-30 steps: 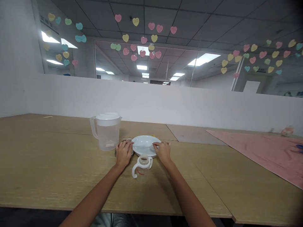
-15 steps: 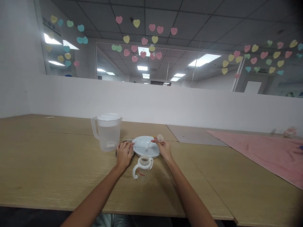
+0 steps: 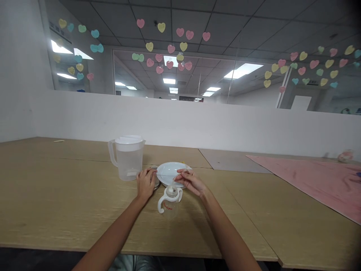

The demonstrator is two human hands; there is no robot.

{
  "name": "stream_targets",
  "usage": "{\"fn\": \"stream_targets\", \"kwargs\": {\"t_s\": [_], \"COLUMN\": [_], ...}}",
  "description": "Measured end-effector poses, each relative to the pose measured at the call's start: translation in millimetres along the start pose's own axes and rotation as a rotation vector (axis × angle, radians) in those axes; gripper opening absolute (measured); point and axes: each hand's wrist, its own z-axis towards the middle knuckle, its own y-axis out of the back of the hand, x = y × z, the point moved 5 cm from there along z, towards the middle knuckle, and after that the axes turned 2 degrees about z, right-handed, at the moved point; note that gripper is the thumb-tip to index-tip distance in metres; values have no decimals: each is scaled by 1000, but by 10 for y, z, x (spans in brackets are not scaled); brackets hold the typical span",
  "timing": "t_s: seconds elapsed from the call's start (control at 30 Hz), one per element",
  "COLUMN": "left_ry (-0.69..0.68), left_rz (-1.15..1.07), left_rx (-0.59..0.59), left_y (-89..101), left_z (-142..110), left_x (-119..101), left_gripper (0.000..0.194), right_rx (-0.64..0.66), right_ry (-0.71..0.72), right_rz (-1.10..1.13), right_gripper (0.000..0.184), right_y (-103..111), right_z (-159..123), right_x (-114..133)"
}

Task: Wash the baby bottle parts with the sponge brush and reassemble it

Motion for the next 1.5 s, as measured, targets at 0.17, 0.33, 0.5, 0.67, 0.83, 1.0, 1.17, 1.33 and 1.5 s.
{"fn": "stream_targets", "kwargs": {"t_s": [0.17, 0.33, 0.5, 0.67, 0.83, 1.0, 1.17, 1.33, 1.5], "left_ry": [84, 160, 192, 231, 305, 179, -152, -245, -378], "left_rz": [34, 34, 51, 39, -12, -241, -305, -253, -233], "left_rx": [-25, 23, 68, 15, -154, -296, -124, 8, 61], "left_y": [-24, -129, -199, -164, -13, 163, 192, 126, 39], "left_z": [22, 25, -1, -9, 24, 35, -18, -75, -103], "left_x": [181, 344, 382, 368, 345, 144, -210, -348, -438], "left_gripper": [31, 34, 21, 16, 26, 26, 26, 31, 29], "right_rx": [80, 116, 117, 199, 194, 75, -146, -216, -223], "right_ry": [-49, -31, -55, -45, 12, 99, 210, 280, 261], "right_rz": [-97, -126, -134, -124, -52, -39, -222, -475, -565], "right_gripper": [31, 40, 45, 52, 50, 47, 39, 37, 39], "right_y": [-55, -105, -99, -98, -59, 17, 63, 28, 48], "right_z": [-24, -46, -50, -38, -4, 30, 74, 118, 131], "right_x": [-21, 12, -8, -36, -34, 7, 18, -50, -91]}}
